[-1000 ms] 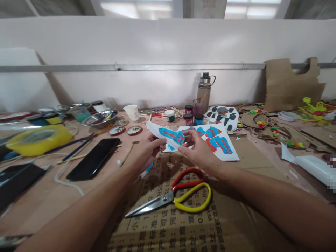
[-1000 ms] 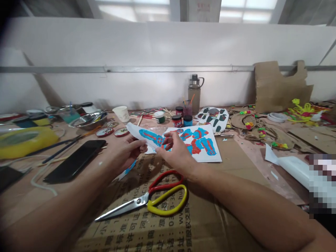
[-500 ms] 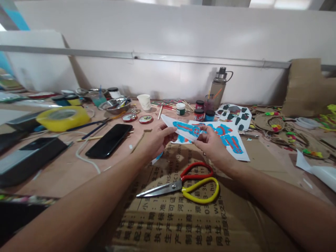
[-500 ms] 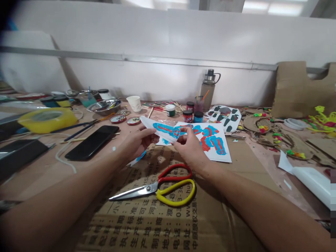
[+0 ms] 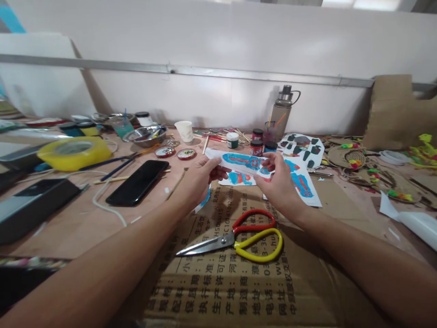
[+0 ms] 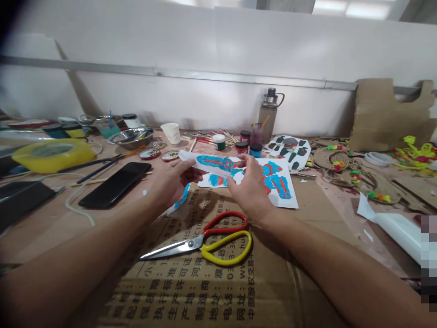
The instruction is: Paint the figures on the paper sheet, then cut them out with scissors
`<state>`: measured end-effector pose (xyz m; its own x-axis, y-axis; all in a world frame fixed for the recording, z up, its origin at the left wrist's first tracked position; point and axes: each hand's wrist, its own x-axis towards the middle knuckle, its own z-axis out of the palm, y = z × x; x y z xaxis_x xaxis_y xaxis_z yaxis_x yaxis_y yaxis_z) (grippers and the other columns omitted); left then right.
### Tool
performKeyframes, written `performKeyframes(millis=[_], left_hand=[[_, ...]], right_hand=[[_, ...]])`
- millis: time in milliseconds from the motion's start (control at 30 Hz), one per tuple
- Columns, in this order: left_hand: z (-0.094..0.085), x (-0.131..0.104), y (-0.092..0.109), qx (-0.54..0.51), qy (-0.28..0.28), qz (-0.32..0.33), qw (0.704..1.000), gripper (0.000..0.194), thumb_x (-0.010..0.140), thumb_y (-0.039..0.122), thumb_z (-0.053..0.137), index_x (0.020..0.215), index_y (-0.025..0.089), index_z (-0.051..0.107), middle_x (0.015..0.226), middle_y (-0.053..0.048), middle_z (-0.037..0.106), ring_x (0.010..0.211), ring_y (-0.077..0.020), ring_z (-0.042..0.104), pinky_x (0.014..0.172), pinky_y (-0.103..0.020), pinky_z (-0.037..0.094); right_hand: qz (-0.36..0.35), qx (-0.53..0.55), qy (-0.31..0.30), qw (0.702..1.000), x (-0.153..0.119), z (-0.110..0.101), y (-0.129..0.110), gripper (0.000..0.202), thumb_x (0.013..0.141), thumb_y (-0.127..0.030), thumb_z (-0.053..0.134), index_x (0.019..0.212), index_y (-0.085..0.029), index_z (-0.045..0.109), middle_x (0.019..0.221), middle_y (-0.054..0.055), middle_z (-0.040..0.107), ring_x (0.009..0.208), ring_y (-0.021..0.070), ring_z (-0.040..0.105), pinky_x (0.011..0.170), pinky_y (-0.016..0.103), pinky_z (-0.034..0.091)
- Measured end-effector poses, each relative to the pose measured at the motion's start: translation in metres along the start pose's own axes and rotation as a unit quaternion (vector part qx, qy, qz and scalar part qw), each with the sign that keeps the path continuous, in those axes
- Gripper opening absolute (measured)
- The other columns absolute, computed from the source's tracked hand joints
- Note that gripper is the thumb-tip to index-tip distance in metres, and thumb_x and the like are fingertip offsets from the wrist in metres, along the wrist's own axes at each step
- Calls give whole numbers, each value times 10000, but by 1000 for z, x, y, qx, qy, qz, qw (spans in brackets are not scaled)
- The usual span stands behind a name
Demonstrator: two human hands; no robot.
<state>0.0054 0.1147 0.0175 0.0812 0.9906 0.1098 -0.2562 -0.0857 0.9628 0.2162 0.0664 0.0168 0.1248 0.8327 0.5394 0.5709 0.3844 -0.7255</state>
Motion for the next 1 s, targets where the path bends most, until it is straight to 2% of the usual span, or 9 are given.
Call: performKeyframes(millis=[100,200,333,500,600,700,833,933,1000], left_hand=[[1,0,0,24,-2,6,1000,279,807,415,845,717,178,728,713,-73,748,625,-175,641,660,-308,496],[4,-1,0,32,-13,-5,999,262,788,406,869,702,198,735,683,-61,724,648,-198,661,670,-313,508],[8,-4,-1,16,-32,-22,999,251,696,388,920,678,222,733,672,-51,708,632,-208,647,691,-330,536],[12,-7,-2,31,-56,-26,998,283,710,443,905,664,212,748,670,-67,713,636,-207,647,658,-321,518],[12,-9,-1,34,-74,-29,996,308,687,465,922,693,196,772,684,-68,732,634,-196,645,648,-310,516],[12,-10,-1,41,-86,-39,995,321,688,459,921,720,166,792,695,-85,743,629,-187,652,636,-299,509],[11,-10,-2,50,-108,-48,992,294,717,426,907,716,155,793,702,-89,745,621,-178,652,636,-297,514],[11,-10,-3,47,-127,-52,989,277,722,402,910,680,162,777,663,-74,720,592,-163,620,610,-287,499],[12,-11,-3,38,-144,-61,987,280,722,404,916,682,163,780,657,-65,710,589,-157,610,596,-278,494]], right_hand=[[-141,-83,21,986,0,-8,-7,266,941,-312,670,1195,-248,624,1192,129,693,1132,332,622,1039,537,479],[-211,-133,10,968,0,-13,-13,95,1004,-291,661,1081,-257,705,1096,105,699,1092,331,615,1029,524,448],[-221,-170,16,960,1,-13,-13,128,1016,-311,704,1102,-254,779,1093,101,702,1076,322,589,962,475,419],[-211,-153,-15,965,7,-15,-9,146,1029,-362,718,1075,-255,807,1060,94,732,1063,309,614,975,468,433],[-169,-109,-56,978,13,-18,-9,176,1028,-363,692,1050,-234,809,1069,106,772,1070,308,649,988,471,463],[-69,-58,-131,987,21,-21,-11,198,1013,-353,665,958,-224,804,1033,97,802,1013,292,686,924,440,497],[68,14,-218,973,27,-20,-14,229,955,-383,705,797,-232,773,889,56,800,856,253,689,773,372,506],[124,45,-235,963,27,-19,-16,193,890,-338,732,733,-229,753,768,23,743,751,219,638,701,340,470],[154,68,-243,955,26,-18,-16,169,856,-315,734,713,-226,744,737,11,715,720,203,609,708,337,465]])
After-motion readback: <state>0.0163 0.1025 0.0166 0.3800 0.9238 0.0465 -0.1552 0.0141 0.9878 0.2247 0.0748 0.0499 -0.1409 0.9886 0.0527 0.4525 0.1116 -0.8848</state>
